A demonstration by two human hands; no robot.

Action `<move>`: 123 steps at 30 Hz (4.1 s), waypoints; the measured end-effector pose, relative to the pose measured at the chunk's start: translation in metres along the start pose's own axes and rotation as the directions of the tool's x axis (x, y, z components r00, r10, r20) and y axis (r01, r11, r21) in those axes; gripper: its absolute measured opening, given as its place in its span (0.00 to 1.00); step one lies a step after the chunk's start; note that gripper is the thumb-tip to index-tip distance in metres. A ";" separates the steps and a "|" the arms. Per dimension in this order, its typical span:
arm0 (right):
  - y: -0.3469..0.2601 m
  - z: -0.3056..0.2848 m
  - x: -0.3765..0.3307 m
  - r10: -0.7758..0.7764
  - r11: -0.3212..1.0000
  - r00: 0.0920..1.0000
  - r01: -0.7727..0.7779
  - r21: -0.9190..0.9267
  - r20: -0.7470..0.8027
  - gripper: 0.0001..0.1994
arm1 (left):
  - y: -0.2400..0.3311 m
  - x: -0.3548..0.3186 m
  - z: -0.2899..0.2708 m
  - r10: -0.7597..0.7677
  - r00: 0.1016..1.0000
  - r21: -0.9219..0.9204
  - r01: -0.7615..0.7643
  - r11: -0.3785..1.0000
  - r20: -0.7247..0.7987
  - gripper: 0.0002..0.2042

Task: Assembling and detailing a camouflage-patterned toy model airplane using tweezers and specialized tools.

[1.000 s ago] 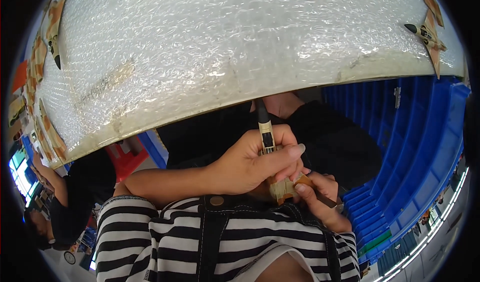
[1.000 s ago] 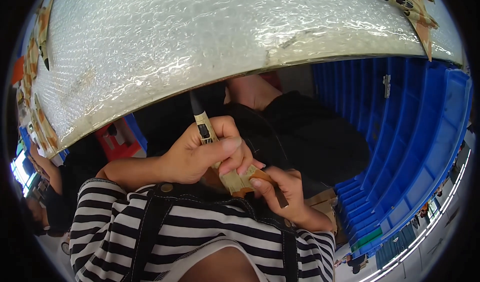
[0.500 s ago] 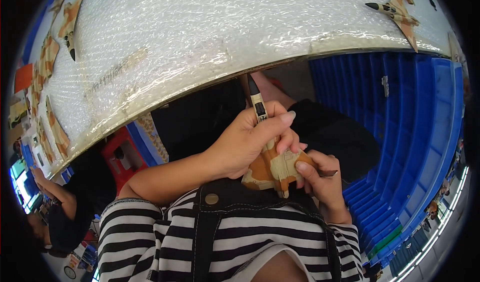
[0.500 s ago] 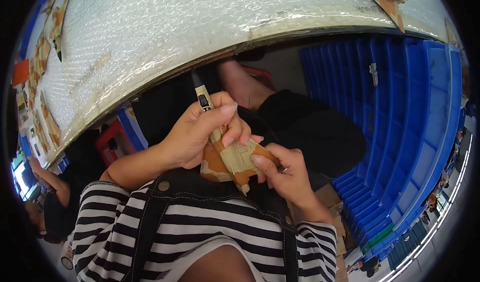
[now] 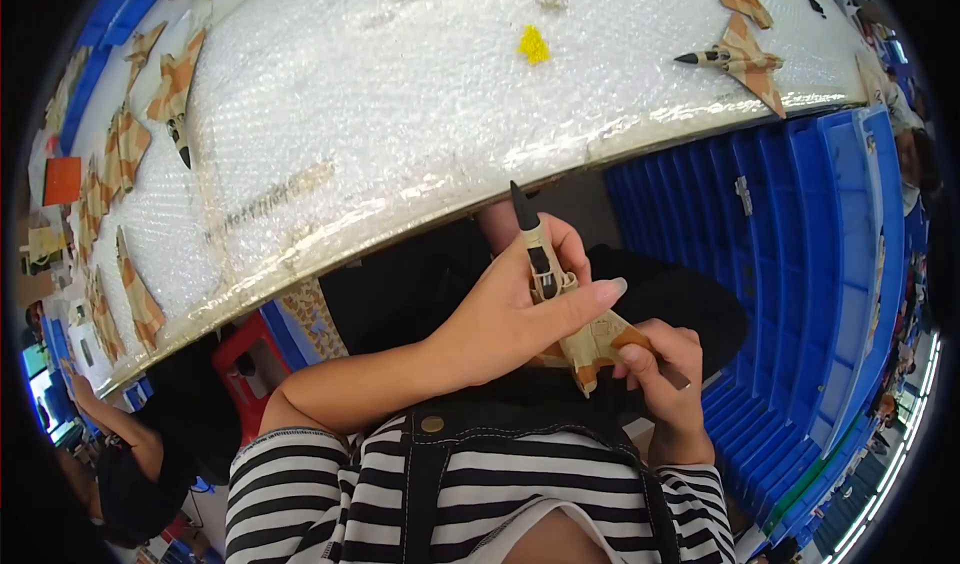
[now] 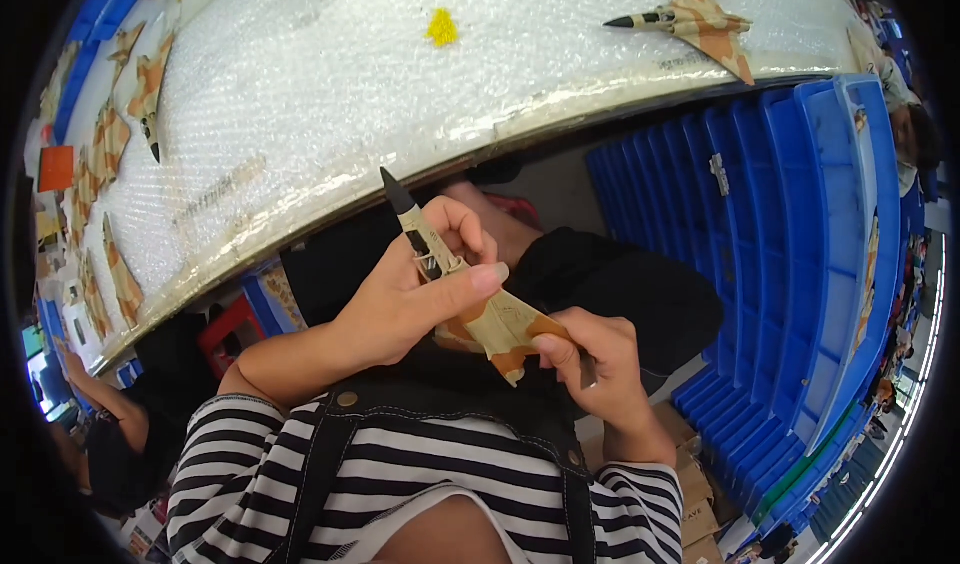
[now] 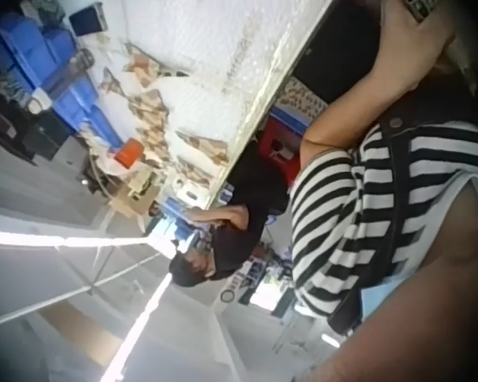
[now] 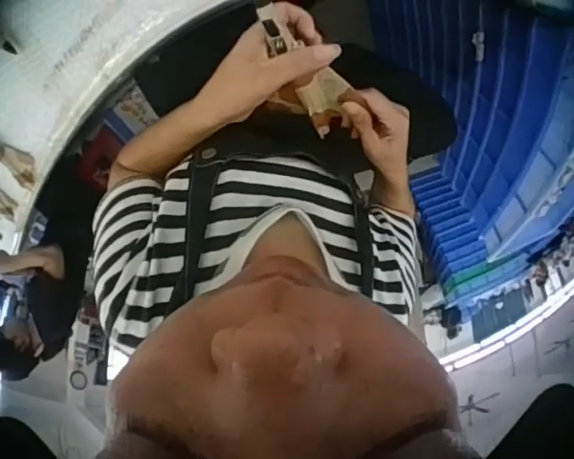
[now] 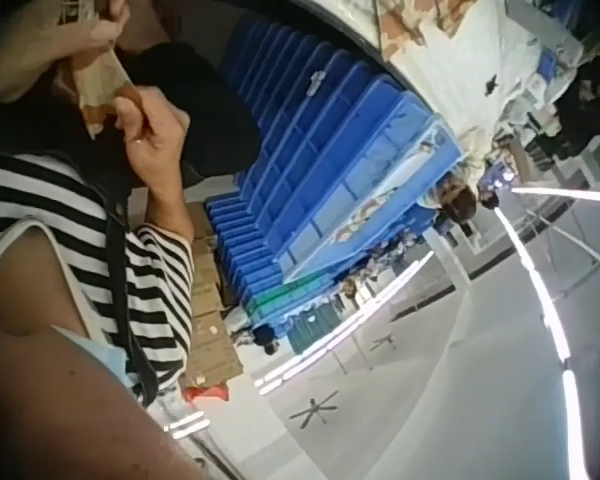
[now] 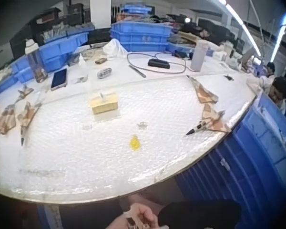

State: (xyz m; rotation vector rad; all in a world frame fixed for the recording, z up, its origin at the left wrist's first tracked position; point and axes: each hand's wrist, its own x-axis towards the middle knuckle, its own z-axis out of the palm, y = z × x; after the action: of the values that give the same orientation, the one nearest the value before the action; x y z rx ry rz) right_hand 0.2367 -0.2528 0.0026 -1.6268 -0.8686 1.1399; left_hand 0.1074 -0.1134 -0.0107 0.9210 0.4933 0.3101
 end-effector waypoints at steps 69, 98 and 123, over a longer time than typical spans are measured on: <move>-0.093 0.113 0.156 -0.411 0.828 0.881 0.469 0.309 -0.235 0.02 | 0.044 0.016 -0.072 0.378 0.915 -0.516 -0.258 0.817 0.141 0.03; -0.102 0.089 0.161 -0.580 0.786 0.788 0.608 0.113 -0.205 0.09 | 0.041 0.019 -0.076 0.409 0.897 -0.466 -0.294 0.834 0.167 0.02; -0.132 0.068 0.251 -0.828 0.557 0.492 0.660 -0.504 -0.270 0.05 | 0.087 -0.008 -0.067 0.206 0.977 -0.236 -0.189 0.953 0.050 0.08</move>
State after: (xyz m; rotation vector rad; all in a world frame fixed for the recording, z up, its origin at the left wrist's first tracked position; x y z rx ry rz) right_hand 0.2471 0.0357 0.0472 -1.4058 -1.2976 -0.0842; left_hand 0.0608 -0.0219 0.0285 0.7530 0.2885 0.5030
